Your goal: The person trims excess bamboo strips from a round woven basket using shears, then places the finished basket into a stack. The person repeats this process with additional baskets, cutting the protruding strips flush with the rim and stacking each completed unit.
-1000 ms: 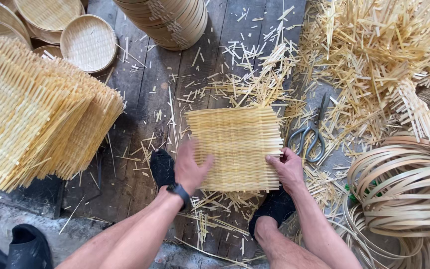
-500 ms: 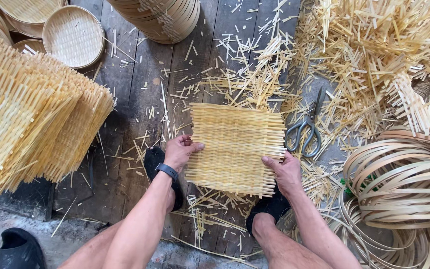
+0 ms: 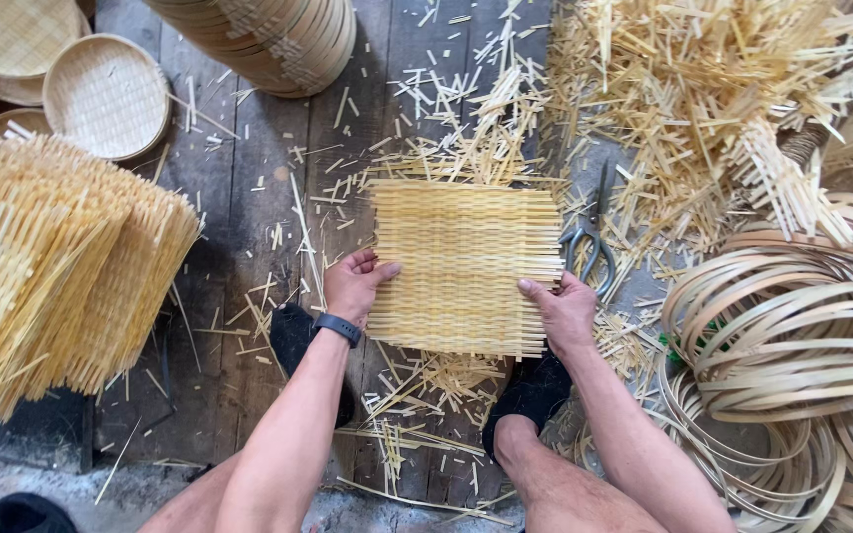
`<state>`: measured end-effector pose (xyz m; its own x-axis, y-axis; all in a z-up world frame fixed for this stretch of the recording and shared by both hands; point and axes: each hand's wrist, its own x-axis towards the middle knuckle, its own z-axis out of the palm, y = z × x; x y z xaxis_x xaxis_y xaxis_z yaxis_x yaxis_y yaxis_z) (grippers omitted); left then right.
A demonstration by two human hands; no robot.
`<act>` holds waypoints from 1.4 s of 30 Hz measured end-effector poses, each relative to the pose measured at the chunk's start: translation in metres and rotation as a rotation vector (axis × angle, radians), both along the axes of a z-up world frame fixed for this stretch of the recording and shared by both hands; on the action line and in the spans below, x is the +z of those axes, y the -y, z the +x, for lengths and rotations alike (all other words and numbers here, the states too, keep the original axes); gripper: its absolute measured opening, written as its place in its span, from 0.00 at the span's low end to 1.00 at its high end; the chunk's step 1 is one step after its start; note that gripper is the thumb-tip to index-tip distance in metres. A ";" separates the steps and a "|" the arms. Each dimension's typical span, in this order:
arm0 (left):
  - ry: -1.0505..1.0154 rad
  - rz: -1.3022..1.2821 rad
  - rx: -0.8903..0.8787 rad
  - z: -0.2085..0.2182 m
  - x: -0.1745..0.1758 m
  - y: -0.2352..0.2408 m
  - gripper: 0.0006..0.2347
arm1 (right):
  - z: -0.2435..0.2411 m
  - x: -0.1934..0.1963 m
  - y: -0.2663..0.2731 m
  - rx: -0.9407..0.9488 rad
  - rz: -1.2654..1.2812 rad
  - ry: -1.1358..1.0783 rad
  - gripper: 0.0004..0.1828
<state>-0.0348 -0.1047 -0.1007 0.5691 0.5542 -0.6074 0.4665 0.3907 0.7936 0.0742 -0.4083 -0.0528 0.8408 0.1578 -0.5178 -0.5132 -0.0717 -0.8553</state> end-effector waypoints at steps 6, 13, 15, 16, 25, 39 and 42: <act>0.029 -0.080 -0.008 -0.008 -0.007 -0.010 0.25 | -0.004 0.002 0.000 0.052 -0.113 0.062 0.16; -0.025 0.176 -0.136 -0.015 -0.016 -0.026 0.35 | -0.005 0.042 0.060 -0.094 -0.296 0.518 0.23; 0.035 0.176 -0.049 -0.018 -0.013 -0.031 0.38 | -0.004 0.071 0.123 -0.173 -0.493 0.860 0.09; 0.014 0.239 -0.038 -0.019 -0.012 -0.033 0.37 | -0.004 0.085 0.158 -0.297 -0.632 0.916 0.09; 0.090 0.276 0.054 -0.018 0.024 -0.021 0.29 | -0.062 0.066 0.266 -0.296 -0.816 0.347 0.12; 0.604 0.767 -0.448 0.036 0.242 0.113 0.14 | -0.035 0.307 0.267 -0.125 -0.311 0.732 0.11; 0.726 0.513 -0.728 0.058 0.264 0.149 0.23 | 0.011 0.332 0.212 0.262 -0.170 0.505 0.14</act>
